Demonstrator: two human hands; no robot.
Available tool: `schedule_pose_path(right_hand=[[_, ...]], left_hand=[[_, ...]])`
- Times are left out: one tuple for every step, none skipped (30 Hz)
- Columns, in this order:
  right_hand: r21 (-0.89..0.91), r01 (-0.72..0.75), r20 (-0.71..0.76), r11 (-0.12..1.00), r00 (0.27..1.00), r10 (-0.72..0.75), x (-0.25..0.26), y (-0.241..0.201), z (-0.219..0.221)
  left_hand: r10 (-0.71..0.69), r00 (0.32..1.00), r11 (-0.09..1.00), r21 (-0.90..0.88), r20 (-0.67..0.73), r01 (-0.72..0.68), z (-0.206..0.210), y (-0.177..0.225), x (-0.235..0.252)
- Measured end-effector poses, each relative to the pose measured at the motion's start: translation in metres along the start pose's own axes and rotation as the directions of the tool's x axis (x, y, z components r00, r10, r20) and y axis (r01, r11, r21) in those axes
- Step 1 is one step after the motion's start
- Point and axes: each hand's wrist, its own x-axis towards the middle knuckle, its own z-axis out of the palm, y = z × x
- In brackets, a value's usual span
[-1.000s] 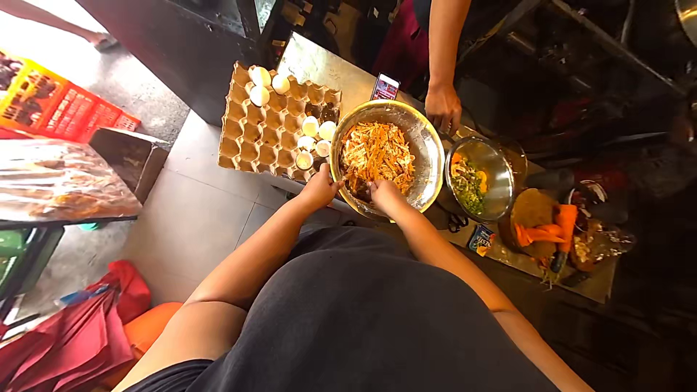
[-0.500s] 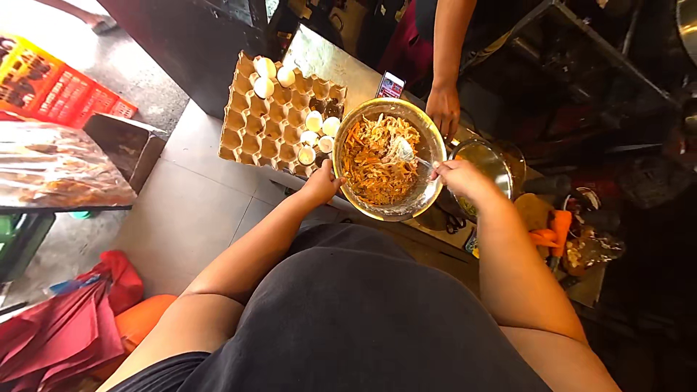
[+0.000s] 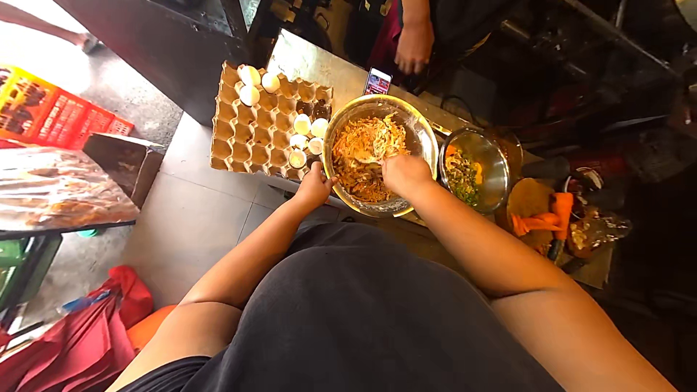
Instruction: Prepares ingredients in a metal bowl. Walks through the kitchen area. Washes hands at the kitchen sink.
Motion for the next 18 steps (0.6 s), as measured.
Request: schedule_pose_path(right_hand=[[-0.030,0.029,0.012,0.999,1.000,-0.029,-0.006,0.007,0.004],[-0.071,0.053,0.024,0.996,0.998,-0.051,-0.013,0.015,0.003],[-0.106,0.061,0.024,0.993,0.998,-0.059,-0.019,0.024,-0.002],[-0.133,0.055,0.008,0.990,0.999,-0.054,-0.026,0.034,-0.010],[-0.155,0.033,-0.014,0.987,0.999,-0.036,-0.034,0.045,-0.021],[-0.177,0.005,-0.050,0.984,0.999,-0.014,-0.041,0.055,-0.032],[-0.191,-0.028,-0.086,0.981,0.996,0.012,-0.045,0.064,-0.041],[-0.192,-0.064,-0.110,0.979,0.993,0.044,-0.046,0.072,-0.047],[-0.203,-0.104,-0.116,0.974,0.990,0.082,-0.042,0.077,-0.049],[-0.212,-0.146,-0.104,0.966,0.987,0.126,-0.034,0.080,-0.047],[-0.208,-0.187,-0.076,0.960,0.982,0.175,-0.023,0.080,-0.041],[-0.199,-0.212,-0.042,0.957,0.977,0.207,-0.009,0.080,-0.030],[-0.184,-0.223,-0.001,0.957,0.974,0.226,0.005,0.080,-0.018],[-0.164,-0.223,0.038,0.961,0.972,0.232,0.018,0.080,-0.006],[-0.135,-0.214,0.058,0.967,0.973,0.223,0.028,0.080,0.004],[-0.110,-0.203,0.056,0.973,0.976,0.210,0.034,0.080,0.012],[-0.069,-0.193,0.045,0.979,0.979,0.196,0.038,0.081,0.015],[-0.017,-0.180,0.042,0.983,0.983,0.181,0.041,0.083,0.017]], left_hand=[[-0.008,1.000,1.000,-0.001,-0.004,0.008,0.001,0.001,0.000],[-0.015,1.000,1.000,-0.002,-0.007,0.015,0.002,0.001,-0.001],[-0.020,1.000,1.000,-0.001,-0.009,0.020,0.001,0.001,-0.001],[-0.020,1.000,1.000,0.009,-0.007,0.020,0.000,0.000,0.000],[-0.018,1.000,1.000,0.023,0.001,0.018,-0.001,0.000,0.000],[-0.010,1.000,0.999,0.033,0.010,0.010,-0.001,-0.001,0.000],[-0.002,1.000,0.999,0.041,0.017,0.001,-0.001,-0.002,0.001],[0.006,1.000,0.999,0.044,0.023,-0.007,-0.002,-0.002,0.002],[0.006,1.000,0.999,0.035,0.029,-0.007,-0.002,-0.002,0.002],[0.001,0.999,1.000,0.022,0.038,-0.002,-0.002,-0.002,0.002],[-0.004,0.999,1.000,0.010,0.044,0.004,-0.003,-0.001,0.002],[-0.009,0.999,1.000,0.005,0.048,0.009,-0.003,0.000,0.002],[-0.014,0.999,1.000,0.006,0.051,0.014,-0.003,0.000,0.001],[-0.016,0.998,1.000,0.009,0.053,0.015,-0.003,0.000,0.002],[-0.015,0.998,1.000,0.012,0.056,0.014,-0.003,0.000,0.002],[-0.013,0.998,1.000,0.010,0.056,0.012,-0.003,-0.001,0.002],[-0.011,0.999,1.000,0.004,0.053,0.011,-0.004,-0.001,0.004],[-0.010,0.999,1.000,-0.002,0.052,0.010,-0.004,-0.001,0.004]])
